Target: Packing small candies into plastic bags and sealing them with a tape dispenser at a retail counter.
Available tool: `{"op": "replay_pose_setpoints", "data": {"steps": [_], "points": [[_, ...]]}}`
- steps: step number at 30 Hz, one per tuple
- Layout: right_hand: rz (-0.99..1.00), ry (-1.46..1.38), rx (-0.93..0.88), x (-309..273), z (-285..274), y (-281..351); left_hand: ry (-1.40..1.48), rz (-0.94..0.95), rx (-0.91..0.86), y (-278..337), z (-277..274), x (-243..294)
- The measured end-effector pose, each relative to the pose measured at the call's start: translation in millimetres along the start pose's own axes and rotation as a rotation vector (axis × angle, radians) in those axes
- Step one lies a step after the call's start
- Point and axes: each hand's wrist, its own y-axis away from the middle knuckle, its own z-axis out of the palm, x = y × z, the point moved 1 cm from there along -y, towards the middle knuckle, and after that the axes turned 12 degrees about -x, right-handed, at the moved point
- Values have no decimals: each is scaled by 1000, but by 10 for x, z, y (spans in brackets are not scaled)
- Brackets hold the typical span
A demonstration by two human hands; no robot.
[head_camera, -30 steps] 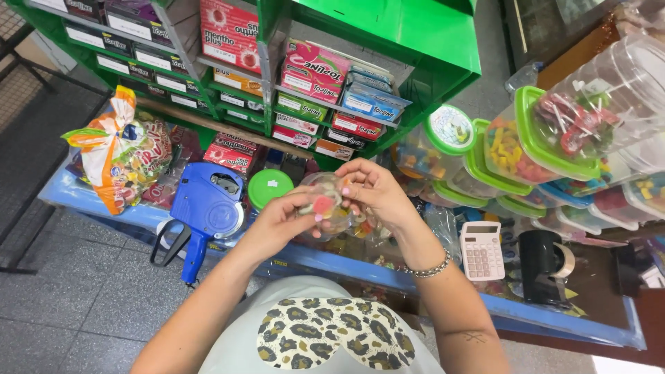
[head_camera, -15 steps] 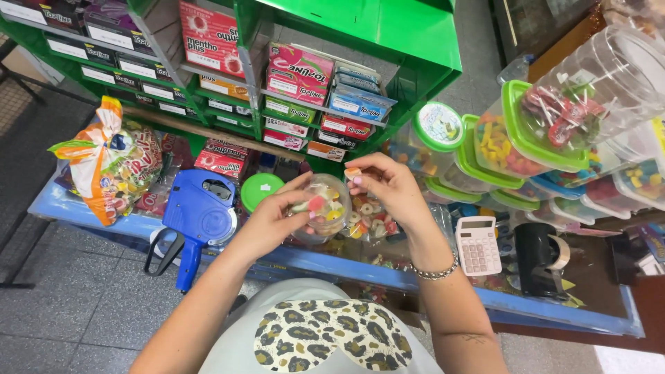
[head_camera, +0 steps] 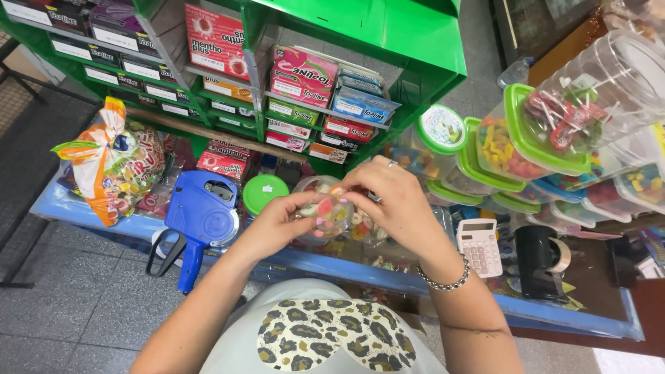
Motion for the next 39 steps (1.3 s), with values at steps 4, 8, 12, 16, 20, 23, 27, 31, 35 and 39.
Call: {"op": "replay_pose_setpoints", "data": {"steps": [4, 8, 12, 16, 20, 23, 27, 31, 35, 39], "points": [[-86, -92, -77, -64, 45, -93, 55, 26, -22, 28, 132, 98], [-204, -71, -169, -9, 62, -118, 231, 69, -53, 99, 133, 50], [-254, 23, -161, -7, 94, -172, 282, 104, -96, 167, 123, -16], [-260, -3, -149, -109, 88, -233, 164, 91, -76, 228, 40, -54], [-116, 4, -92, 56, 130, -211, 43, 100, 76, 363, -55, 133], [-41, 109, -166, 330, 336, -141, 30, 89, 168, 501, -168, 165], [-42, 225, -388, 553, 682, -83, 37, 56, 228, 650, -355, 83], [52, 275, -593, 700, 1061, -150, 23, 85, 256, 732, -302, 139], [11, 267, -755, 940, 1398, -80, -28, 39, 261, 775, -304, 146], [-158, 218, -673, 1174, 1519, -36, -2, 27, 294, 797, -268, 115]]}}
